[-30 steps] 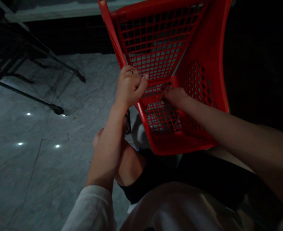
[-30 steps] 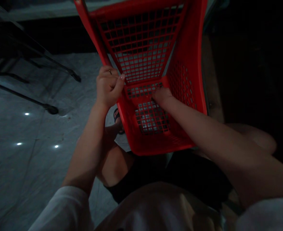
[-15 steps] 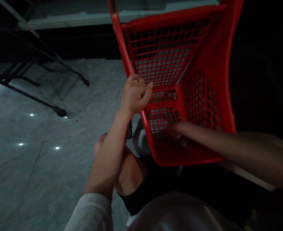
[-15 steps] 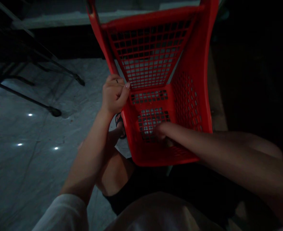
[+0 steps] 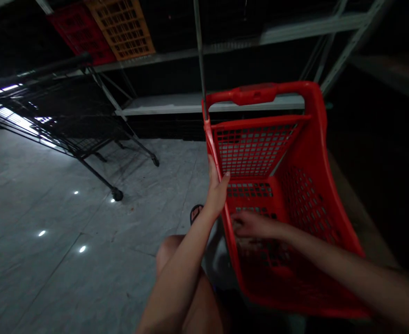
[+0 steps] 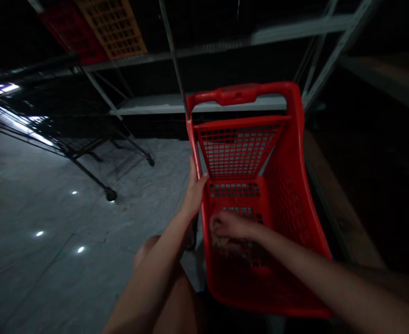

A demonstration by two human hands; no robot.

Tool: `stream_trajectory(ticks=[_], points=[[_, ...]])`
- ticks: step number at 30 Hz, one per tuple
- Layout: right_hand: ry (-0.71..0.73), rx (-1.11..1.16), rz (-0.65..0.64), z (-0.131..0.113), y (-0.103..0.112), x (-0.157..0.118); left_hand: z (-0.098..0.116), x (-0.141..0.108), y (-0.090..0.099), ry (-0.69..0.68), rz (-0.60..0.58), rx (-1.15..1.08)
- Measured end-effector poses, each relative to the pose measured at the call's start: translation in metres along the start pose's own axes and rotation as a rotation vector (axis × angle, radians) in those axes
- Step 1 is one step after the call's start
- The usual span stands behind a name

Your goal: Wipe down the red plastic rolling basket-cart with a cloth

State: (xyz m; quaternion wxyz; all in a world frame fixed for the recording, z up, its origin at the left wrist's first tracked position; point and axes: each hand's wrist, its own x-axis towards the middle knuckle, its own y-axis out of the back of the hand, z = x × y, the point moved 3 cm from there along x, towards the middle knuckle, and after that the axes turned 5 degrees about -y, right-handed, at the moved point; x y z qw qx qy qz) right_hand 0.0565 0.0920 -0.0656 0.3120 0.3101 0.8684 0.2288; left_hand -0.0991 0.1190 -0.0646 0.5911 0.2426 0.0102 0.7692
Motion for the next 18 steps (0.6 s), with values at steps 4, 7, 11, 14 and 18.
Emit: stream_trajectory(ticks=[4,7,11,14,18], points=[[0.094,0.183,0.173,-0.024,0.049,0.033,0.000,0.007,0.005,0.113,0.024,-0.288],[0.112,0.205,0.471,-0.055,0.095,0.058,0.003,0.008,0.011,0.205,-0.001,-0.406],[0.200,0.053,0.716,-0.110,0.143,0.087,0.002,0.004,0.014,0.183,-0.023,-0.478],[0.257,-0.048,0.773,-0.140,0.164,0.106,-0.002,-0.002,0.010,0.142,-0.074,-0.412],[0.386,-0.062,0.777,-0.141,0.171,0.123,0.003,-0.006,0.003,0.047,-0.083,-0.334]])
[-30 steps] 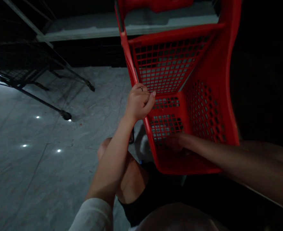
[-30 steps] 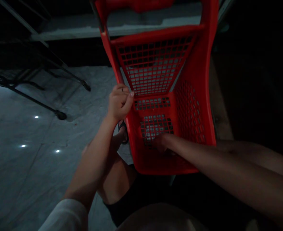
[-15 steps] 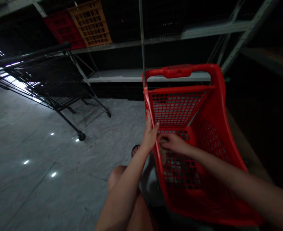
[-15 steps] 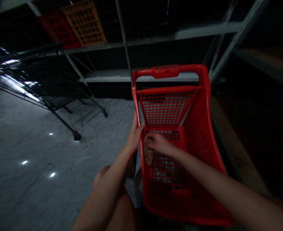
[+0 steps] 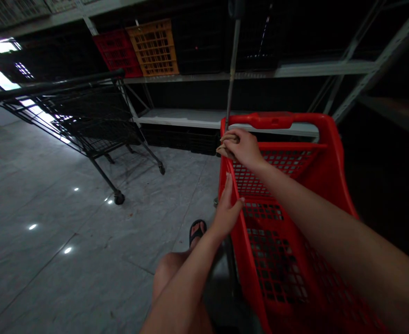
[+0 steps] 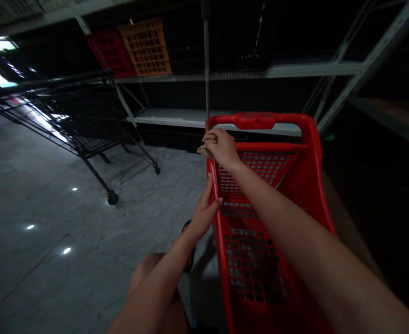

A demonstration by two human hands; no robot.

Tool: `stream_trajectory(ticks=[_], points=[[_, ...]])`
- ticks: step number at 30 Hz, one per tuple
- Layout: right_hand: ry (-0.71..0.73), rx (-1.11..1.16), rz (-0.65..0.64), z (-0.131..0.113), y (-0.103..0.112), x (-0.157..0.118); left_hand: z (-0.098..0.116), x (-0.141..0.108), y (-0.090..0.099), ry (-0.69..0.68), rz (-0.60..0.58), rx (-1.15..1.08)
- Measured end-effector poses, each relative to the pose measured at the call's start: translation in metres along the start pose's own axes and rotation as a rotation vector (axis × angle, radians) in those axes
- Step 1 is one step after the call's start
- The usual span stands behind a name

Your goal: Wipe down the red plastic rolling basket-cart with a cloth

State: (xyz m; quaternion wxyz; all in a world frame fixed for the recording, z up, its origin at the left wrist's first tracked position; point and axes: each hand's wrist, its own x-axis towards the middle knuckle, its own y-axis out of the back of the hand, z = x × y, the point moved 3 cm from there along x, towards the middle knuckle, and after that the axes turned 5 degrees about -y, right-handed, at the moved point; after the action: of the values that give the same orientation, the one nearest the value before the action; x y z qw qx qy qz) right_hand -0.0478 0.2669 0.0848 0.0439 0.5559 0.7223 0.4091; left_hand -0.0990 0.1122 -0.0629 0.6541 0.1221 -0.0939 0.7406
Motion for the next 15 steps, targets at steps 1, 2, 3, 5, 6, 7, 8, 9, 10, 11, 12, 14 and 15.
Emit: stream_trajectory(ticks=[1,2,3,5,6,7,8,9,10,11,12,14,15], points=[[0.038,0.032,-0.005,0.005,-0.001,-0.001,0.003,0.000,-0.002,-0.021,0.018,0.002],[0.075,0.071,-0.017,0.011,-0.001,-0.004,0.006,-0.001,-0.004,-0.034,0.043,-0.004],[0.108,0.112,-0.034,0.016,-0.001,-0.009,0.009,-0.001,-0.005,-0.040,0.070,-0.016],[0.142,0.190,-0.079,0.025,0.002,-0.020,0.014,-0.001,-0.007,-0.038,0.113,-0.052],[0.142,0.220,-0.106,0.028,0.004,-0.028,0.015,-0.001,-0.007,-0.031,0.131,-0.073],[0.138,0.245,-0.128,0.031,0.005,-0.037,0.016,-0.001,-0.007,-0.014,0.153,-0.096],[0.134,0.264,-0.144,0.032,0.005,-0.048,0.017,0.000,-0.006,0.012,0.178,-0.127],[0.130,0.279,-0.146,0.033,0.005,-0.060,0.017,0.000,-0.004,0.040,0.204,-0.173],[0.122,0.292,-0.130,0.034,0.005,-0.074,0.017,0.001,-0.002,0.065,0.230,-0.241],[0.106,0.303,-0.096,0.036,0.003,-0.090,0.017,0.001,0.000,0.085,0.251,-0.326],[0.078,0.313,-0.054,0.039,0.002,-0.108,0.017,0.002,0.003,0.096,0.266,-0.420],[-0.003,0.321,0.002,0.046,-0.001,-0.147,0.019,0.004,0.008,0.109,0.281,-0.587],[-0.045,0.320,-0.004,0.049,-0.002,-0.169,0.020,0.004,0.010,0.119,0.290,-0.640]])
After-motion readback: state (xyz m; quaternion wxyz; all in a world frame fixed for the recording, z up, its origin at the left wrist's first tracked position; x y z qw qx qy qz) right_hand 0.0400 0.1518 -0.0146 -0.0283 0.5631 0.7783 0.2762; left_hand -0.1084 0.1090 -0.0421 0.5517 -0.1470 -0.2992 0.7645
